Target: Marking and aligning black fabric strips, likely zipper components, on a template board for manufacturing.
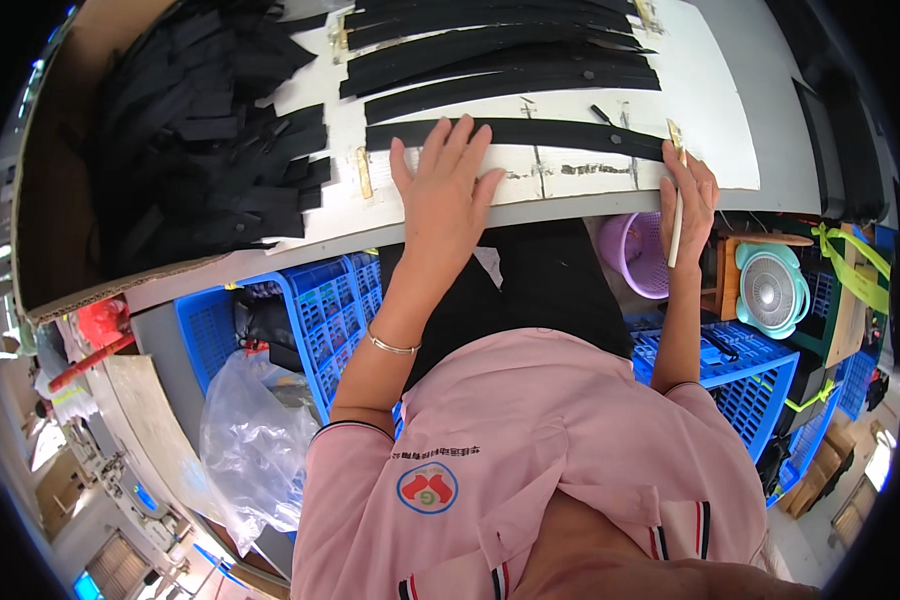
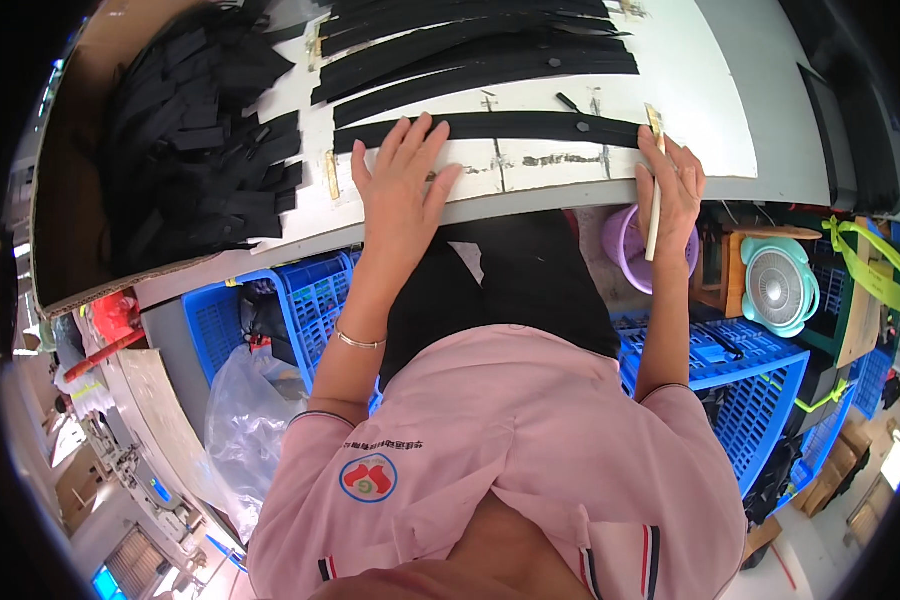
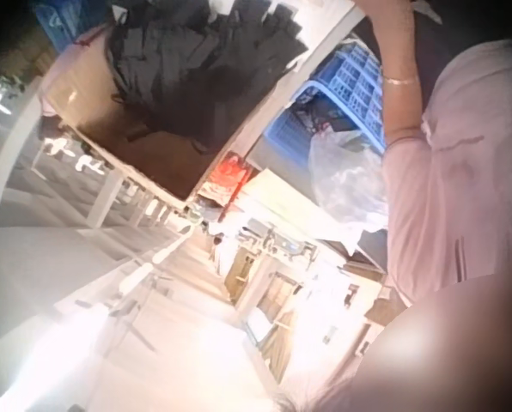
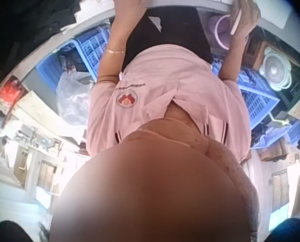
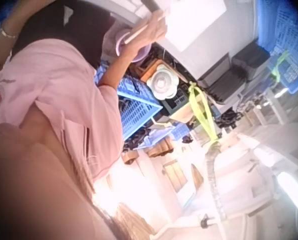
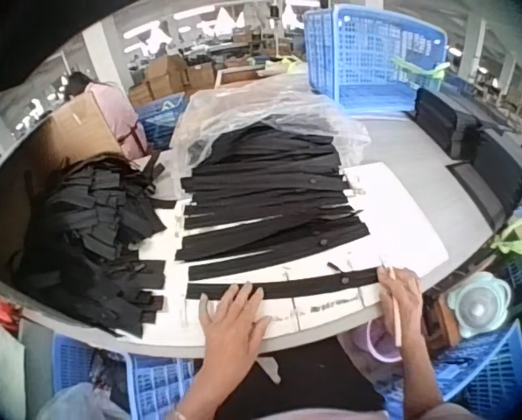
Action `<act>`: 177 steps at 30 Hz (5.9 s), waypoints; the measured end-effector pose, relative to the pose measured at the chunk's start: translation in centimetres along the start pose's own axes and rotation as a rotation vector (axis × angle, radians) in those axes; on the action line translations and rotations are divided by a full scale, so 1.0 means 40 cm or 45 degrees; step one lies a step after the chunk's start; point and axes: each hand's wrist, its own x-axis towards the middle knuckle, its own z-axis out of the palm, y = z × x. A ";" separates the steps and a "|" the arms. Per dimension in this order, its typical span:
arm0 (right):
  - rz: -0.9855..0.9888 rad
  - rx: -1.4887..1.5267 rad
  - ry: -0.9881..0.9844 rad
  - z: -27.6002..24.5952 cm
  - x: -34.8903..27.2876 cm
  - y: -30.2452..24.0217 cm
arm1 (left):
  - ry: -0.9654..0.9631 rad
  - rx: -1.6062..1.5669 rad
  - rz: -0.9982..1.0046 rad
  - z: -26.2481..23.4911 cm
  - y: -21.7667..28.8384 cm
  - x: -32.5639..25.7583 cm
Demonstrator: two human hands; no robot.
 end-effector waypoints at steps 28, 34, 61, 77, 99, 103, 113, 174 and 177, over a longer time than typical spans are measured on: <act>0.497 1.316 -0.445 0.108 0.183 -0.427 | 0.109 0.109 -0.230 -0.050 -0.069 -0.143; 0.562 1.366 -0.555 0.191 0.213 -0.501 | 0.103 0.085 -0.235 -0.053 -0.066 -0.144; 0.299 1.218 -0.644 0.203 0.188 -0.482 | 0.120 0.101 -0.240 -0.047 -0.067 -0.143; 0.554 0.983 -0.238 0.112 0.189 -0.305 | 0.074 0.114 -0.235 -0.049 -0.071 -0.141; 0.466 1.086 -0.260 0.121 0.168 -0.284 | 0.038 -0.135 0.029 0.039 0.065 -0.035; 0.424 1.039 -0.343 0.123 0.163 -0.274 | 0.028 -0.098 0.027 0.040 0.065 -0.035; 0.471 1.220 -0.224 0.078 0.159 -0.243 | 0.013 -0.057 0.033 0.043 0.065 -0.034; 0.837 1.259 0.172 0.052 0.119 -0.027 | -0.045 -0.190 0.223 0.158 0.071 0.153; 0.834 1.236 0.166 0.053 0.122 -0.028 | -0.027 -0.214 0.246 0.162 0.043 0.211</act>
